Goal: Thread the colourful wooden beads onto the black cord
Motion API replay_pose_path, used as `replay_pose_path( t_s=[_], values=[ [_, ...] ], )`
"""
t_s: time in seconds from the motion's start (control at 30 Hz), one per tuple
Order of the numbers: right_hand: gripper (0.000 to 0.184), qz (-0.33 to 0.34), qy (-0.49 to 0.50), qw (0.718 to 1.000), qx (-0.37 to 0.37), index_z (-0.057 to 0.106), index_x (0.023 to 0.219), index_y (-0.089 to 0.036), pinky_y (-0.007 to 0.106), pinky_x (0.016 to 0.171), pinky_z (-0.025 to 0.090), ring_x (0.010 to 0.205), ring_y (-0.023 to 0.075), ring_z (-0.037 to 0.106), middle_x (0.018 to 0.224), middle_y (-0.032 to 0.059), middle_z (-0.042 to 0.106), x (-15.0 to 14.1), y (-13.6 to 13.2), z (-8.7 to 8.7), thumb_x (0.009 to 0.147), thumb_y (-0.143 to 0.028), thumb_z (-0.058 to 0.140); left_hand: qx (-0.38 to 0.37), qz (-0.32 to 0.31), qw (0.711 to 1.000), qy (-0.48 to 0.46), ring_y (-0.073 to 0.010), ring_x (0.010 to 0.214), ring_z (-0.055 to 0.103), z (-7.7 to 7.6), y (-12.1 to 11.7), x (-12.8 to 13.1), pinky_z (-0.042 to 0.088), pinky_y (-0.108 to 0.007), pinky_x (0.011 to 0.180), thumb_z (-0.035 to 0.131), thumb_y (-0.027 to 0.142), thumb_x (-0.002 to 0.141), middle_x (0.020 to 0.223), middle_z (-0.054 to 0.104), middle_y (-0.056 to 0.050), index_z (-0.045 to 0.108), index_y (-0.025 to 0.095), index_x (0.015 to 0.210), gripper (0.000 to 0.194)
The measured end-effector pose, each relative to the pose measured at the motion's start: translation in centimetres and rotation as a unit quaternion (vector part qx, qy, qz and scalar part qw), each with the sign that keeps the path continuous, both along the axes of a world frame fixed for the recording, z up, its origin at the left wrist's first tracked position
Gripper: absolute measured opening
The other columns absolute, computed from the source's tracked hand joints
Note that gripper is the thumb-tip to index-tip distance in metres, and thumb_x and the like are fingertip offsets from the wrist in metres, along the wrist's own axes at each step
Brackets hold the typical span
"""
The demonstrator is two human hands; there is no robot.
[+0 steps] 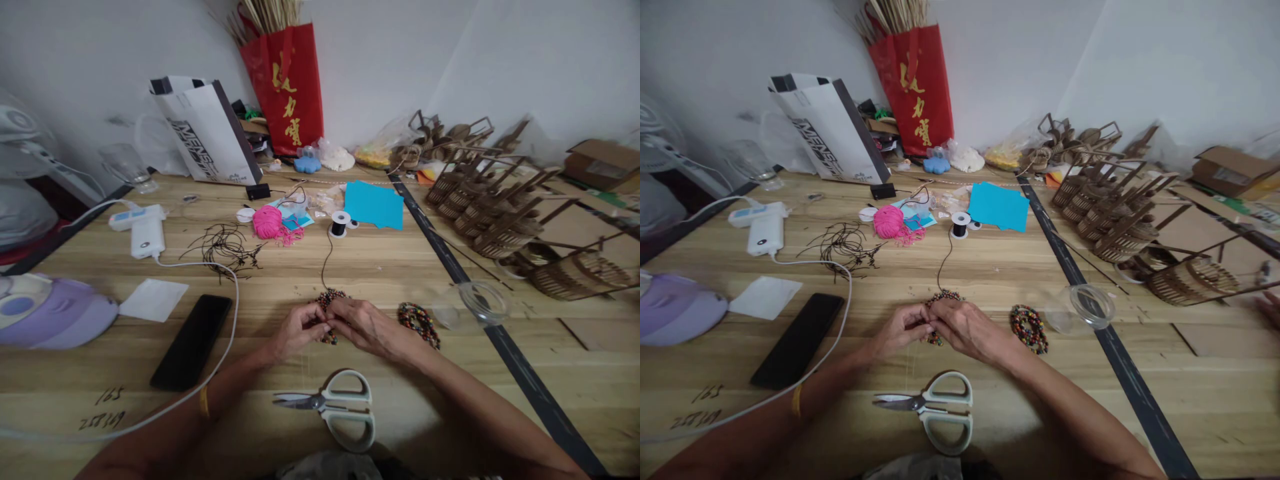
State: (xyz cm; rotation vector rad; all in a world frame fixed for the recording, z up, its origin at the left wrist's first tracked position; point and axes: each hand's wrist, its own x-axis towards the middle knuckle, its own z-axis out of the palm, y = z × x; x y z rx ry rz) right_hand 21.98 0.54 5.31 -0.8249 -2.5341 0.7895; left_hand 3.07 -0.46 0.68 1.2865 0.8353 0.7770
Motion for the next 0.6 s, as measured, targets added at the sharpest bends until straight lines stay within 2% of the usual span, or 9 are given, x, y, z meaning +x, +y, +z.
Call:
replay_pose_path(
  t_s=[0.2,0.43,0.6],
  values=[
    [0.012,-0.038,0.008,0.999,-0.03,0.051,0.089,-0.017,0.022,0.06,0.037,0.063,0.0113,0.05,0.076,0.0009,0.055,0.0,-0.2,0.4,0.096,-0.019,0.041,-0.031,0.006,0.999,-0.032,-0.009,0.055,0.049,0.4,0.0,0.1,0.039,-0.022,0.056,0.074,0.043,0.068,0.06,0.055,0.001,0.058,0.012,0.069,0.034],
    [0.013,-0.071,0.025,0.996,-0.049,0.051,0.087,-0.017,0.021,0.059,0.036,0.062,0.0106,0.049,0.073,-0.0005,0.054,-0.1,-0.2,1.0,0.095,-0.02,0.041,-0.096,0.04,0.989,-0.104,-0.0099,0.057,0.05,-0.3,-0.1,0.3,0.039,-0.023,0.059,0.075,0.034,0.067,0.062,0.056,0.0,0.063,0.011,0.071,0.027],
    [0.012,-0.075,0.015,0.995,-0.057,0.052,0.087,-0.017,0.021,0.058,0.035,0.061,0.0101,0.047,0.072,-0.001,0.053,0.1,0.0,1.1,0.094,-0.019,0.042,-0.093,0.053,0.987,-0.116,-0.0096,0.058,0.048,-0.1,-0.1,0.4,0.038,-0.023,0.059,0.075,0.032,0.067,0.062,0.055,0.001,0.063,0.011,0.069,0.024]
  ],
)
